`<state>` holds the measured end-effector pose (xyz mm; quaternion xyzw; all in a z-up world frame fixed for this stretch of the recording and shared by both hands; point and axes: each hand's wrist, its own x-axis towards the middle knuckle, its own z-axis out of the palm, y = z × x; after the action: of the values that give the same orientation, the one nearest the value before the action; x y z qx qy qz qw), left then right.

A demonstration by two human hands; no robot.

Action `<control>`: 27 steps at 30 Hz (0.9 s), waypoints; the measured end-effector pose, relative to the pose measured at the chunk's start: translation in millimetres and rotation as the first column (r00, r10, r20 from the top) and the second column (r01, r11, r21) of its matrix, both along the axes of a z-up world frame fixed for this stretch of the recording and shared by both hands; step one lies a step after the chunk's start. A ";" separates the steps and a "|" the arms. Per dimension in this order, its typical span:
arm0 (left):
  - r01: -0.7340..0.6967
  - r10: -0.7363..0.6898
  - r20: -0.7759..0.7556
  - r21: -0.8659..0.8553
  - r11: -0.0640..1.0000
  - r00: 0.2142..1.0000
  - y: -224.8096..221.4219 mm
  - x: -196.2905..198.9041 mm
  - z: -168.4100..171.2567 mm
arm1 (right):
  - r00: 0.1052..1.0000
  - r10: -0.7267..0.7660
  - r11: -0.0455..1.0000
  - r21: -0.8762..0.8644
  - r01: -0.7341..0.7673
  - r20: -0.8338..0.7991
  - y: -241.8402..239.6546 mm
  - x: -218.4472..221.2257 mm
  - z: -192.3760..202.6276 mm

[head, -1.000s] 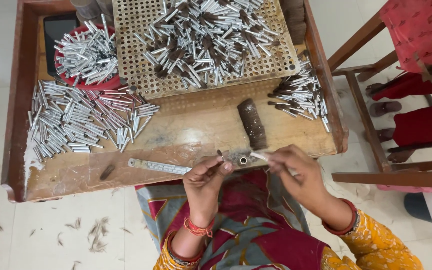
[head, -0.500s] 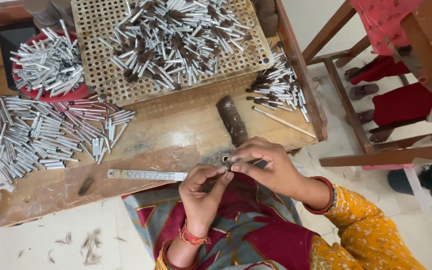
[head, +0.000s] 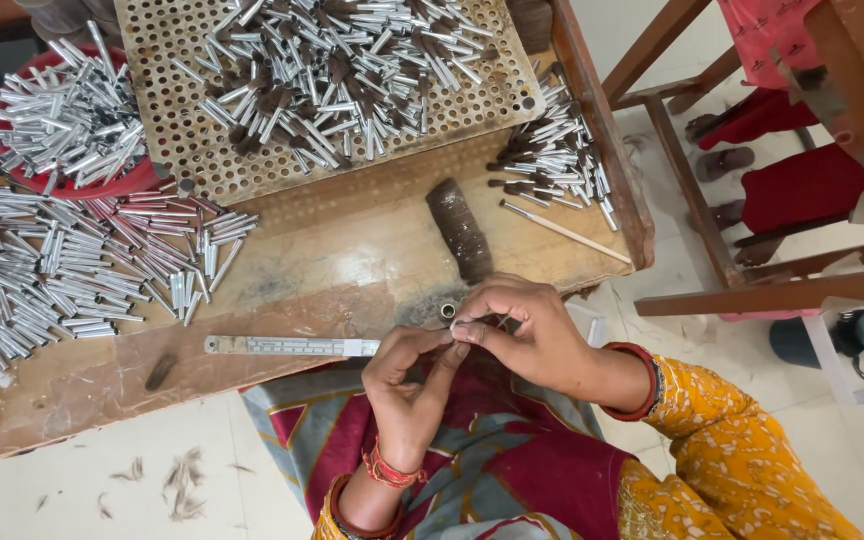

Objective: The person assembles small brushes by inserting bristles into silver tubes and securing them.

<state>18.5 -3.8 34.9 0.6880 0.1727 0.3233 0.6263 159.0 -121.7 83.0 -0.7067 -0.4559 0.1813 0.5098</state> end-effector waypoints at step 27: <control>-0.031 -0.077 0.110 0.746 0.665 0.991 16.7 -45.9 -28.5 | 0.982 0.106 0.969 -0.207 -0.137 -0.154 -1.1 -29.9 -10.9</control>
<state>-27.4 12.9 6.4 0.8631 -0.0249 0.4025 0.3041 129.0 -122.8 72.2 -0.7142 -0.4384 0.3105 0.4487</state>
